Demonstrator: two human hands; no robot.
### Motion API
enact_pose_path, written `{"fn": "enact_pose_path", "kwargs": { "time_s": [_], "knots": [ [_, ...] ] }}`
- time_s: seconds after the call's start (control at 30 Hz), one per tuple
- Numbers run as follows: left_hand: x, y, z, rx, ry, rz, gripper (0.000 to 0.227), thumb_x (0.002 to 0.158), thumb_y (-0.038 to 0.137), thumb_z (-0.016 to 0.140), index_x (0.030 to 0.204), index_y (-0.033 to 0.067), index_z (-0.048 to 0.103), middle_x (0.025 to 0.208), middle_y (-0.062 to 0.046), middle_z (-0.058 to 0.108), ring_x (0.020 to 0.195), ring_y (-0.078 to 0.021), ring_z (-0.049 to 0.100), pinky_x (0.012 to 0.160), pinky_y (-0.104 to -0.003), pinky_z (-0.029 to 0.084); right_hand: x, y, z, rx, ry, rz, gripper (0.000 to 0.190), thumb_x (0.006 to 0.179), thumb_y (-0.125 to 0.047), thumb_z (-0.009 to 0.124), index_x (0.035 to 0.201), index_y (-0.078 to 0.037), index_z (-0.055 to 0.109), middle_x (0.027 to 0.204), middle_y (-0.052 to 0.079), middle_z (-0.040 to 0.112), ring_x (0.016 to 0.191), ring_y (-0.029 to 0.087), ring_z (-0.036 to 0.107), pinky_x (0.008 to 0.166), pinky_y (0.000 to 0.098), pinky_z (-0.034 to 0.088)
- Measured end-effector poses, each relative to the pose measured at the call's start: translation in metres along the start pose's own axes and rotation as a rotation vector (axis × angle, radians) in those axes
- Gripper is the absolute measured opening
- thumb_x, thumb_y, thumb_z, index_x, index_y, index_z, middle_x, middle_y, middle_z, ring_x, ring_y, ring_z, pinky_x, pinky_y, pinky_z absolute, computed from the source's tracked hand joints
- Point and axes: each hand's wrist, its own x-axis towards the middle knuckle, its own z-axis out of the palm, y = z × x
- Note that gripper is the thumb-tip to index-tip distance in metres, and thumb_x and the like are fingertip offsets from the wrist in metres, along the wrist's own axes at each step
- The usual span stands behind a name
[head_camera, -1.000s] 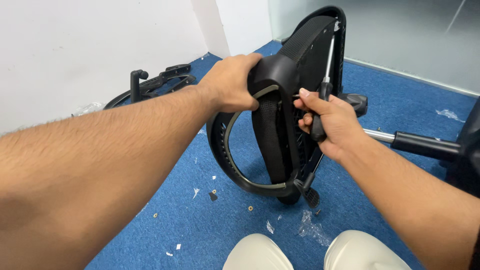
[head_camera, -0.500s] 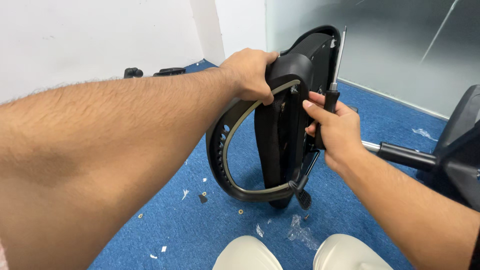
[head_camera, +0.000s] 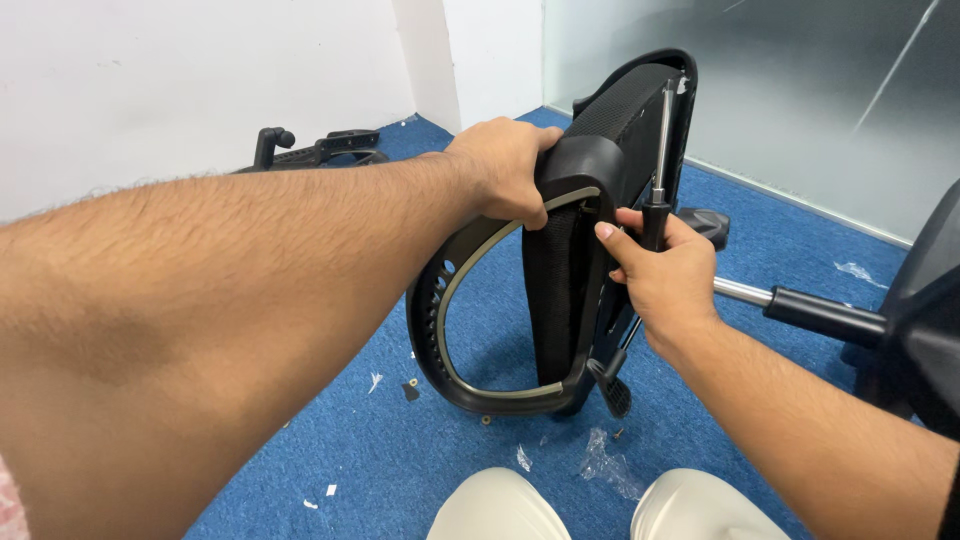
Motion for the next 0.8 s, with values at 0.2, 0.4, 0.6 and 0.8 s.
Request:
{"fn": "enact_pose_path", "kwargs": {
  "time_s": [0.2, 0.4, 0.6, 0.8],
  "knots": [
    [0.001, -0.005, 0.001, 0.001, -0.011, 0.002, 0.089, 0.068, 0.026, 0.083, 0.149, 0.0209, 0.047, 0.119, -0.008, 0.071, 0.111, -0.0233, 0.07, 0.1, -0.038, 0.056, -0.001, -0.004, 0.005, -0.034, -0.029, 0.01, 0.028, 0.087, -0.016, 0.081, 0.111, -0.003, 0.074, 0.089, 0.003, 0.071, 0.069, 0.008, 0.062, 0.058, 0.0227, 0.052],
    [0.001, -0.006, -0.002, -0.039, -0.035, -0.037, 0.082, 0.069, 0.022, 0.083, 0.144, 0.0238, 0.051, 0.12, -0.005, 0.072, 0.113, -0.0211, 0.07, 0.101, -0.039, 0.056, 0.0, -0.006, 0.007, -0.016, -0.054, 0.01, 0.028, 0.088, -0.017, 0.079, 0.113, -0.006, 0.074, 0.091, 0.002, 0.072, 0.069, 0.005, 0.062, 0.059, 0.0216, 0.053],
    [0.008, -0.01, 0.009, -0.077, 0.026, -0.043, 0.084, 0.067, 0.018, 0.084, 0.144, 0.0244, 0.051, 0.124, -0.006, 0.069, 0.118, -0.024, 0.066, 0.101, -0.04, 0.055, 0.002, -0.006, 0.008, -0.157, -0.045, -0.052, 0.027, 0.089, -0.023, 0.081, 0.108, -0.005, 0.076, 0.084, 0.002, 0.069, 0.067, 0.007, 0.061, 0.057, 0.0238, 0.052],
    [0.003, -0.011, 0.036, -0.199, 0.261, -0.232, 0.083, 0.071, 0.02, 0.082, 0.146, 0.0183, 0.047, 0.133, -0.012, 0.058, 0.121, -0.0301, 0.061, 0.099, -0.043, 0.053, -0.004, -0.011, 0.013, -0.192, -0.008, -0.087, 0.025, 0.09, -0.024, 0.079, 0.109, -0.009, 0.077, 0.085, 0.0, 0.07, 0.071, 0.007, 0.064, 0.058, 0.0241, 0.055]
  ]
}}
